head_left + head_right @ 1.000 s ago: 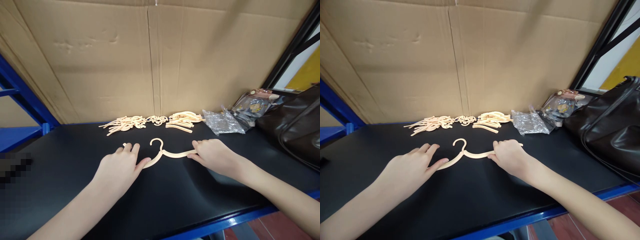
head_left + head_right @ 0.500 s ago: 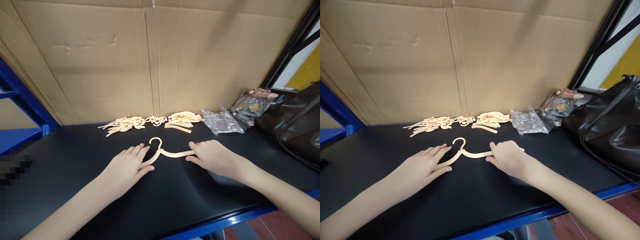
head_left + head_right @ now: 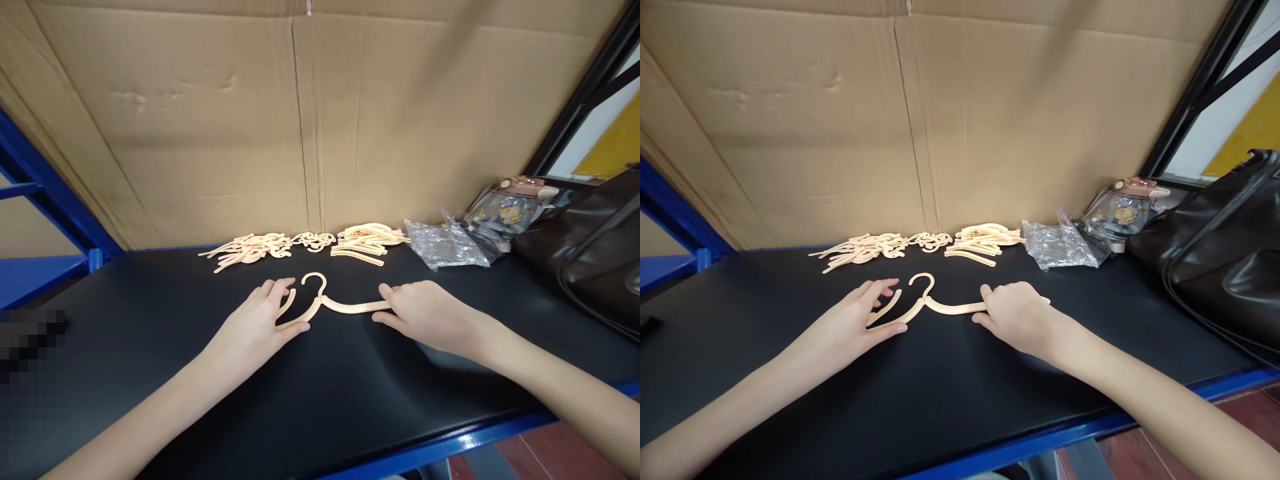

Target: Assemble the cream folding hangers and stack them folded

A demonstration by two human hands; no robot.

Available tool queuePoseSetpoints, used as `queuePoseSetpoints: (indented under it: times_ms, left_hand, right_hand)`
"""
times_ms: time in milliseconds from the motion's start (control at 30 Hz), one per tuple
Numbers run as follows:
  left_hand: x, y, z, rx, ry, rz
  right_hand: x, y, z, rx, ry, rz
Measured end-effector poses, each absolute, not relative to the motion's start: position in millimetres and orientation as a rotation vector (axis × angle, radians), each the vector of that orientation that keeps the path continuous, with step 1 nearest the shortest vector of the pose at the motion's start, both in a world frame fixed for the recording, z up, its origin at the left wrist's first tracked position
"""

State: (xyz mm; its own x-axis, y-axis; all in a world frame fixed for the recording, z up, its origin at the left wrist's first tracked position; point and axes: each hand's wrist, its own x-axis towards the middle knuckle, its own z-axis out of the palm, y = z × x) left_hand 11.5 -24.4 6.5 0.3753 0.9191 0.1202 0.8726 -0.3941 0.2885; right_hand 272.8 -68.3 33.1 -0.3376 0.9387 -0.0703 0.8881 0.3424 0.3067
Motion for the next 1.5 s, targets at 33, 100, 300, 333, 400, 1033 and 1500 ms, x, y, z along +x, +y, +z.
queuePoseSetpoints:
  times_ms: [33, 100, 300, 333, 400, 1033, 1500]
  left_hand:
    - [11.3, -23.8, 6.7, 2.439, 1.651, 0.39]
    - [11.2, -22.8, 7.8, 2.428, 1.686, 0.369]
    - [10.9, -20.5, 8.1, 2.461, 1.587, 0.363]
    - [10.8, -20.5, 7.6, 2.46, 1.575, 0.365]
    - [10.9, -20.9, 6.7, 2.46, 1.548, 0.369]
    - [24.0, -32.3, 7.8, 2.764, 1.397, 0.362]
    - [27.8, -33.4, 3.2, 2.835, 1.213, 0.274]
  right_hand:
    - [272.8, -68.3, 33.3, 1.65, 2.372, 0.308]
    - [273.2, -68.3, 33.2, 1.653, 2.374, 0.299]
    - [273.8, -68.0, 31.3, 1.644, 2.39, 0.321]
    - [273.4, -67.8, 31.3, 1.645, 2.389, 0.322]
    - [272.5, -67.3, 31.4, 1.647, 2.381, 0.327]
    - [273.0, -66.3, 29.8, 1.643, 2.477, 0.248]
    - [266.7, -63.9, 25.7, 1.703, 2.454, 0.356]
